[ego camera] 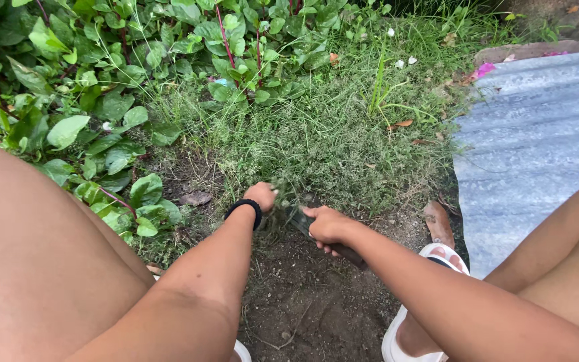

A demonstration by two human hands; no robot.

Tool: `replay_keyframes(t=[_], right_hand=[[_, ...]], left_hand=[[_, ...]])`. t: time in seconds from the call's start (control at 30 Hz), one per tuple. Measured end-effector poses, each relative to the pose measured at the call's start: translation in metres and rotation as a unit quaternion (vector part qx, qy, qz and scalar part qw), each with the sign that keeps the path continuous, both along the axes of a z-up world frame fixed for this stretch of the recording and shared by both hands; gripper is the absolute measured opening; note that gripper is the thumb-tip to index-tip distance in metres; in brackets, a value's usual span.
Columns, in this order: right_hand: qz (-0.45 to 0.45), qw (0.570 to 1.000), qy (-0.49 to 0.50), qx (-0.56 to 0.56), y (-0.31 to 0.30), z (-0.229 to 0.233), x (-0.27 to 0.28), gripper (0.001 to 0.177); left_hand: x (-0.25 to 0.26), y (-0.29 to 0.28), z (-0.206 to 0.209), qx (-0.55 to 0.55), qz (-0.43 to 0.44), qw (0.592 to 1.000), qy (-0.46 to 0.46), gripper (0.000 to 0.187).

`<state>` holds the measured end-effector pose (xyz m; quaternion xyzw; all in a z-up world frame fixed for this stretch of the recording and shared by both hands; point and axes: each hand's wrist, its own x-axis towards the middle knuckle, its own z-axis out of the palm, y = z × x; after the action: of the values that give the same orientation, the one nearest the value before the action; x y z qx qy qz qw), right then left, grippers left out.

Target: The person uses a knife to cut weeds in a garden area. They repeatedly cut and gather weeds, moving them aside to clear the ground.

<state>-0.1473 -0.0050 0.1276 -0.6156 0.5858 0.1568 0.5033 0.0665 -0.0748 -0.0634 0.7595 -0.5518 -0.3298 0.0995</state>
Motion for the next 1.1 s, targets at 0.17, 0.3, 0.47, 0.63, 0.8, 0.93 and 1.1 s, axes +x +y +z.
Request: replay_keyframes(t=[0.17,0.3,0.47,0.63,0.8,0.93,1.1], right_hand=[[0.037,0.998,0.024,-0.04,0.006,0.003,0.009,0.075],[0.021,0.999,0.001,-0.041,0.007,0.004,0.011,0.07],[0.012,1.0,-0.025,-0.002,-0.005,0.006,0.005,0.065],[0.018,0.999,-0.04,0.006,-0.015,0.015,-0.001,0.07],[0.022,0.999,-0.043,0.0,-0.026,0.02,-0.009,0.068],[0.01,0.998,-0.059,-0.008,-0.046,0.022,-0.019,0.064],[-0.02,0.995,-0.094,-0.028,-0.06,0.03,-0.02,0.063]], left_hand=[[-0.012,-0.015,0.006,-0.053,-0.021,0.998,0.007,0.036],[-0.008,-0.016,-0.002,-0.094,0.015,0.995,0.04,0.035],[0.005,-0.008,-0.018,-0.061,0.024,0.998,-0.003,0.04],[0.002,0.0,0.002,-0.028,0.095,0.993,0.064,0.042],[0.004,0.015,0.037,-0.089,0.168,0.978,0.09,0.046],[0.008,0.018,0.051,-0.101,0.221,0.962,0.126,0.051],[0.02,0.013,0.057,-0.124,0.243,0.956,0.109,0.043]])
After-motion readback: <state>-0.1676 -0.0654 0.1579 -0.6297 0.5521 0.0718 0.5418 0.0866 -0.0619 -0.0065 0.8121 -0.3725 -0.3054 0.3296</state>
